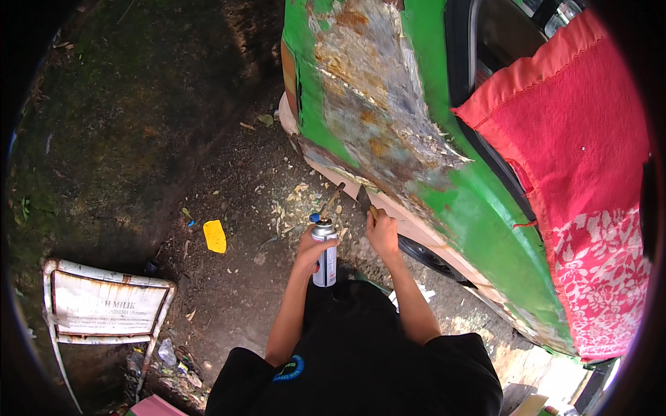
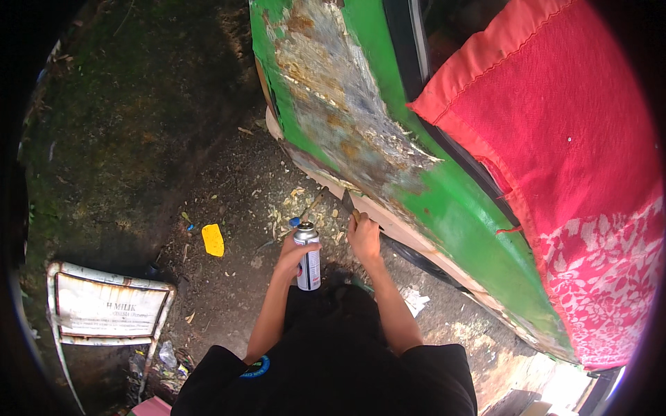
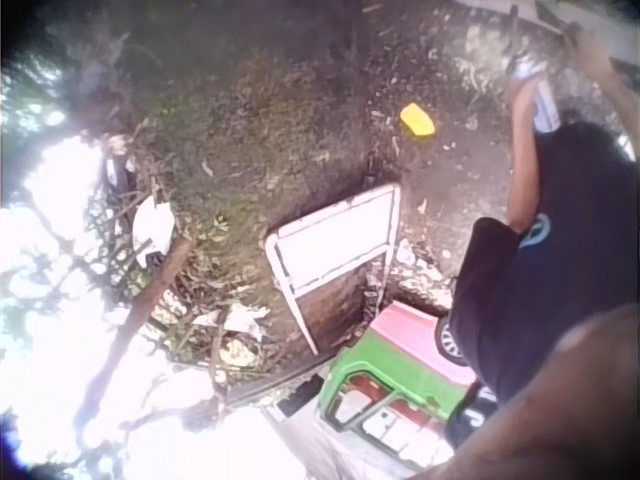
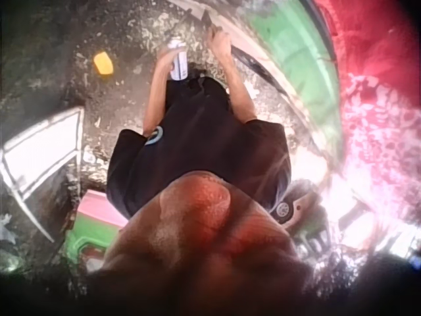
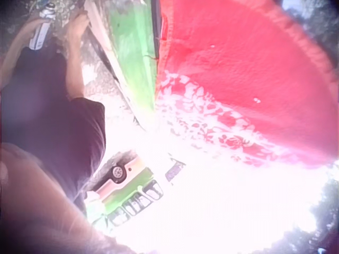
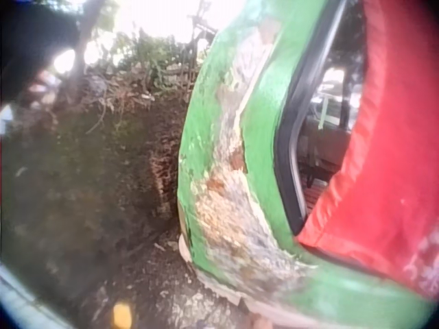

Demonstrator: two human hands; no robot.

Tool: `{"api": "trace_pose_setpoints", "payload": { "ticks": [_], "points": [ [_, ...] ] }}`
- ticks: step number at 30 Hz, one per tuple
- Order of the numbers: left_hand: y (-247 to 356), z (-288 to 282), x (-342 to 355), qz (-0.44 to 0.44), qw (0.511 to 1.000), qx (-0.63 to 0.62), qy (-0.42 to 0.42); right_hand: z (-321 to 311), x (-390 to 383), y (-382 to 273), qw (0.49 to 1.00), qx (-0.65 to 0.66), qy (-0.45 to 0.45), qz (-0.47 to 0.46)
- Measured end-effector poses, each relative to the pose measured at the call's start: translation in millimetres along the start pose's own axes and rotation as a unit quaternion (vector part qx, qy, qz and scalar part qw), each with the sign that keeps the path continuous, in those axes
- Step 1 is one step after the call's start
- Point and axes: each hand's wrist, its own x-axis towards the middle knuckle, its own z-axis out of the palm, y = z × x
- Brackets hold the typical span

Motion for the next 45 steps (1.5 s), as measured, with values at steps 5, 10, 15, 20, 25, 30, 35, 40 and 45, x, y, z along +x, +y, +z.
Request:
{"api": "trace_pose_setpoints", "payload": {
  "ticks": [5, 10, 15, 20, 25, 30, 35, 40, 45],
  "points": [
    [-8, -1, 7, -0.011, 1.000, -0.001, -0.004, -3, 4, -3, 0.999, -0.013, -0.043, -0.004],
    [-6, 1, 10, -0.018, 1.000, -0.022, -0.011, -4, 5, -8, 0.999, -0.009, -0.048, 0.022],
    [-3, 3, 9, -0.019, 1.000, -0.023, -0.004, -1, 8, -4, 0.999, -0.007, -0.038, -0.001],
    [0, 3, 9, -0.021, 1.000, -0.012, -0.002, 5, 13, -3, 0.999, -0.022, -0.038, -0.013],
    [-2, 0, 6, -0.008, 1.000, -0.023, 0.005, 11, 21, -10, 0.998, -0.045, -0.045, -0.011],
    [4, -3, 0, 0.006, 0.999, -0.040, 0.013, 22, 33, -16, 0.995, -0.067, -0.068, 0.006],
    [9, -12, -7, 0.001, 0.999, -0.042, 0.022, 19, 31, -14, 0.997, -0.056, -0.061, 0.000],
    [10, -13, -9, 0.023, 0.999, -0.030, 0.004, 20, 42, -9, 0.996, -0.074, -0.037, -0.021],
    [8, -12, -9, 0.018, 0.999, -0.046, 0.014, 15, 37, -3, 0.993, -0.087, -0.058, -0.055]
  ]
}}
